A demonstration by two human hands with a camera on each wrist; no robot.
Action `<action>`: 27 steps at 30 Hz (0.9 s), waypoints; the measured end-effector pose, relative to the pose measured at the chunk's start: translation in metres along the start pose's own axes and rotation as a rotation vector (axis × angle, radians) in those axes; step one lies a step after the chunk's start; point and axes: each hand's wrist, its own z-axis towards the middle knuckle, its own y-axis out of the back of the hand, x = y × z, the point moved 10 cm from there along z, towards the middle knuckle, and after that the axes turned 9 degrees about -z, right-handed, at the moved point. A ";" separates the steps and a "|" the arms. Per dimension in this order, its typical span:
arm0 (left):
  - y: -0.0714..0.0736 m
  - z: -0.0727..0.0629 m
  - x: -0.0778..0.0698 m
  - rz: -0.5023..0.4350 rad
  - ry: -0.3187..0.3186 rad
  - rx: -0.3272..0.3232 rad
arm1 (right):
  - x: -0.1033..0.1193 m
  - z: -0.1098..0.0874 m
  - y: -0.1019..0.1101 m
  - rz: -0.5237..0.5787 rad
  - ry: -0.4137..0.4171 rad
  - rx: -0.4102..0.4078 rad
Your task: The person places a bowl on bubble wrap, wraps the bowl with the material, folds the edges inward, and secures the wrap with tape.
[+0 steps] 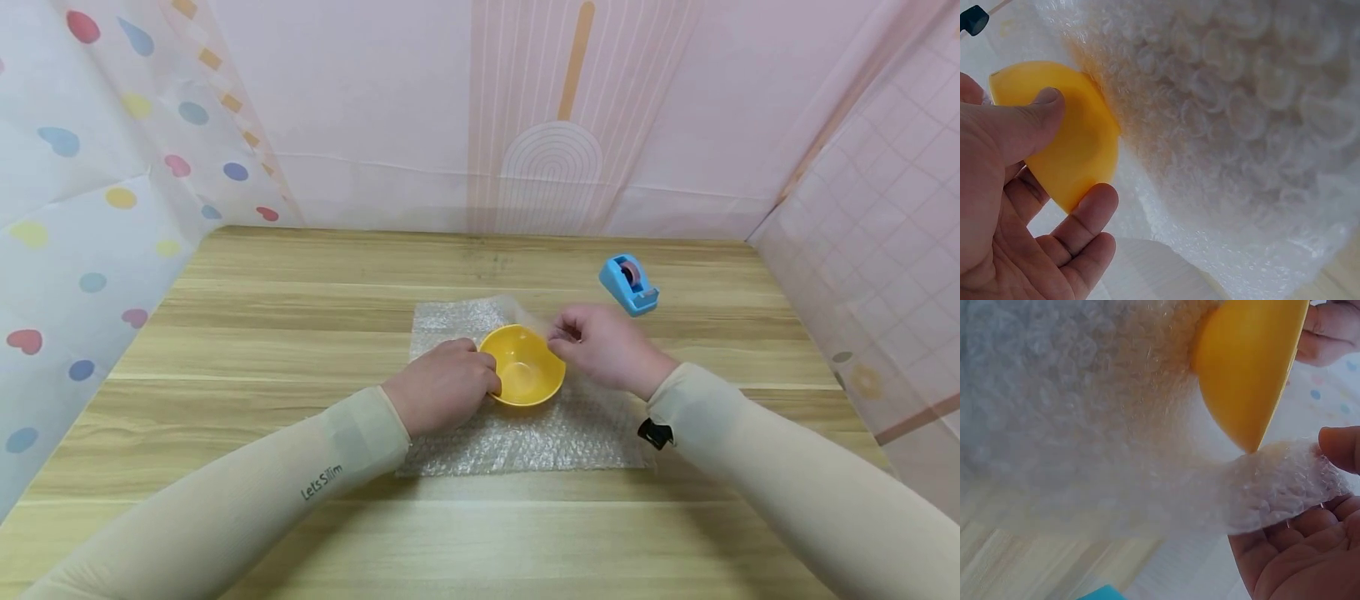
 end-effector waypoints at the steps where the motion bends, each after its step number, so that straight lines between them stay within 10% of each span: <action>1: 0.000 0.000 0.000 0.001 0.000 0.000 | 0.002 0.000 0.000 -0.010 0.010 -0.003; 27: 0.002 -0.002 -0.001 0.044 -0.030 -0.050 | 0.035 -0.012 -0.015 -0.323 0.250 -0.071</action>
